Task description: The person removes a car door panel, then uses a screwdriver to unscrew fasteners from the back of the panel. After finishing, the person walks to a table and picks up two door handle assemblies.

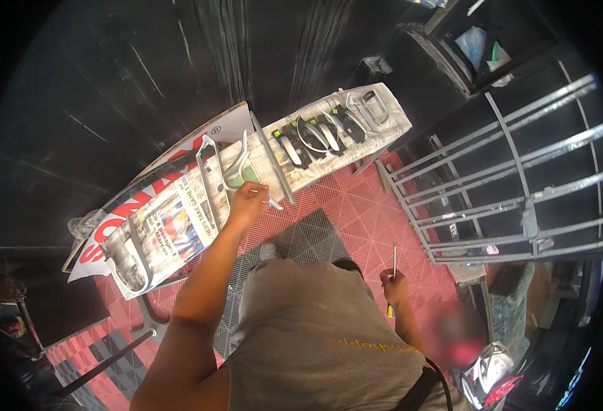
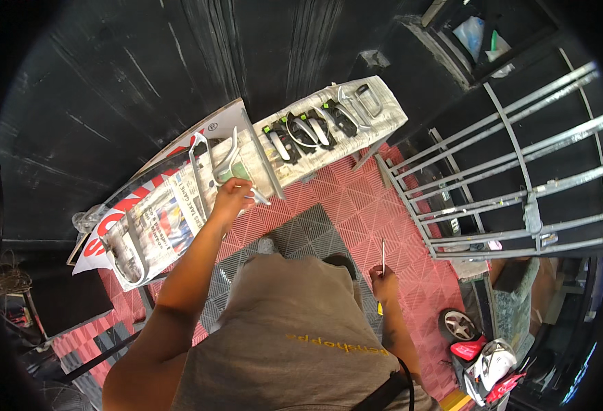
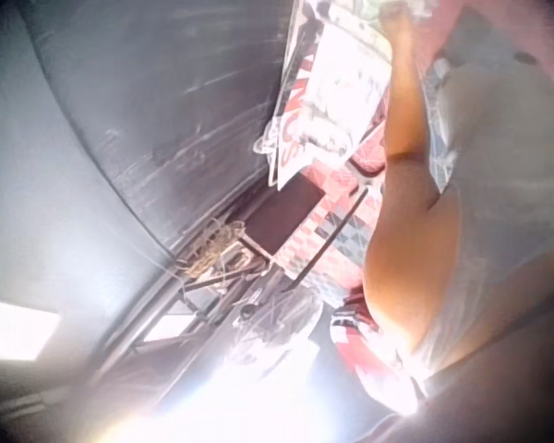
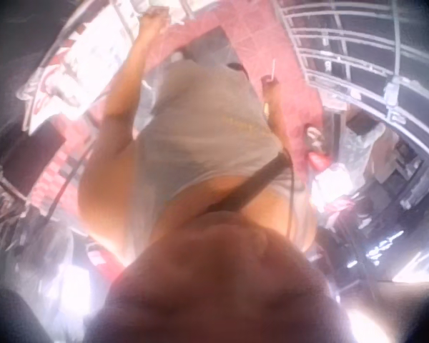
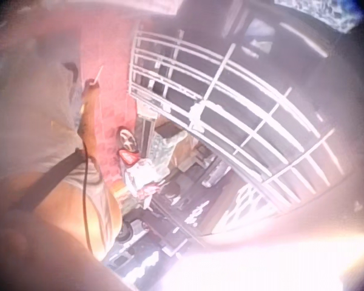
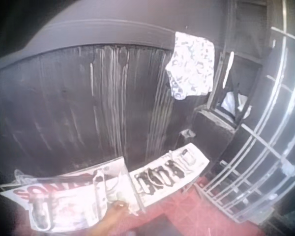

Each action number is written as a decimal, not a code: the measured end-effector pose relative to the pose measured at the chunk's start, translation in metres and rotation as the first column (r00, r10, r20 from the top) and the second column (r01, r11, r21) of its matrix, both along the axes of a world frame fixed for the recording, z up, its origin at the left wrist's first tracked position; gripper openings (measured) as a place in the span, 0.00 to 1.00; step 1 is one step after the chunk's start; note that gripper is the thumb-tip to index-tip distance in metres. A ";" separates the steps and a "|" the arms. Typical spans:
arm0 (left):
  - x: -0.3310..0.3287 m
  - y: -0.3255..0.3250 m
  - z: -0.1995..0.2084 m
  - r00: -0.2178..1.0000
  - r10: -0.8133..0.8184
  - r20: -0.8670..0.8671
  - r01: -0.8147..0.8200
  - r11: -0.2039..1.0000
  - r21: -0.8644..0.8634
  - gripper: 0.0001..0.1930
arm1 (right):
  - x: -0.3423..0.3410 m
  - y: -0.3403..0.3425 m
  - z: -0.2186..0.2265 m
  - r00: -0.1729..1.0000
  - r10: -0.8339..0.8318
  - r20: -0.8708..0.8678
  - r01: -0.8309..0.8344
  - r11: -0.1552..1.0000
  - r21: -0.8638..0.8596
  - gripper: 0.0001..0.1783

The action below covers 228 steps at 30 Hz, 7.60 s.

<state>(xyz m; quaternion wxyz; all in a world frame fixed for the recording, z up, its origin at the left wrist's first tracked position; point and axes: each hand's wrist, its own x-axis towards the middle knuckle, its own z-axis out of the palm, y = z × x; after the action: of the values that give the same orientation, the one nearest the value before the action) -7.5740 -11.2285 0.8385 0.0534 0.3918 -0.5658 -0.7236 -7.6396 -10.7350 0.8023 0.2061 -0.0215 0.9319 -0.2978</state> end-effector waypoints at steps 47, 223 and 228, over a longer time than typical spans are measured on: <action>-0.192 0.045 -0.068 0.671 0.716 0.192 -0.634 0.689 -0.351 0.28 | -0.463 -0.285 -0.007 0.757 0.636 -0.148 -0.650 0.716 -0.255 0.11; -0.260 0.067 -0.050 0.790 0.589 -0.171 -0.358 0.669 0.651 0.16 | -0.354 -0.339 -0.012 0.616 0.579 0.534 -0.111 0.735 -0.669 0.15; -0.256 0.067 -0.048 0.818 0.559 -0.136 -0.379 0.702 0.603 0.11 | -0.350 -0.336 -0.018 0.608 0.625 0.490 -0.146 0.695 -0.704 0.16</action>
<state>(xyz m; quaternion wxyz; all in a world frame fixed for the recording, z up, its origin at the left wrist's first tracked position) -7.8300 -11.1616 0.7902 0.2111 0.4041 -0.1968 -0.8680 -7.9900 -11.0708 0.7841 0.5872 -0.1845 0.6049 -0.5052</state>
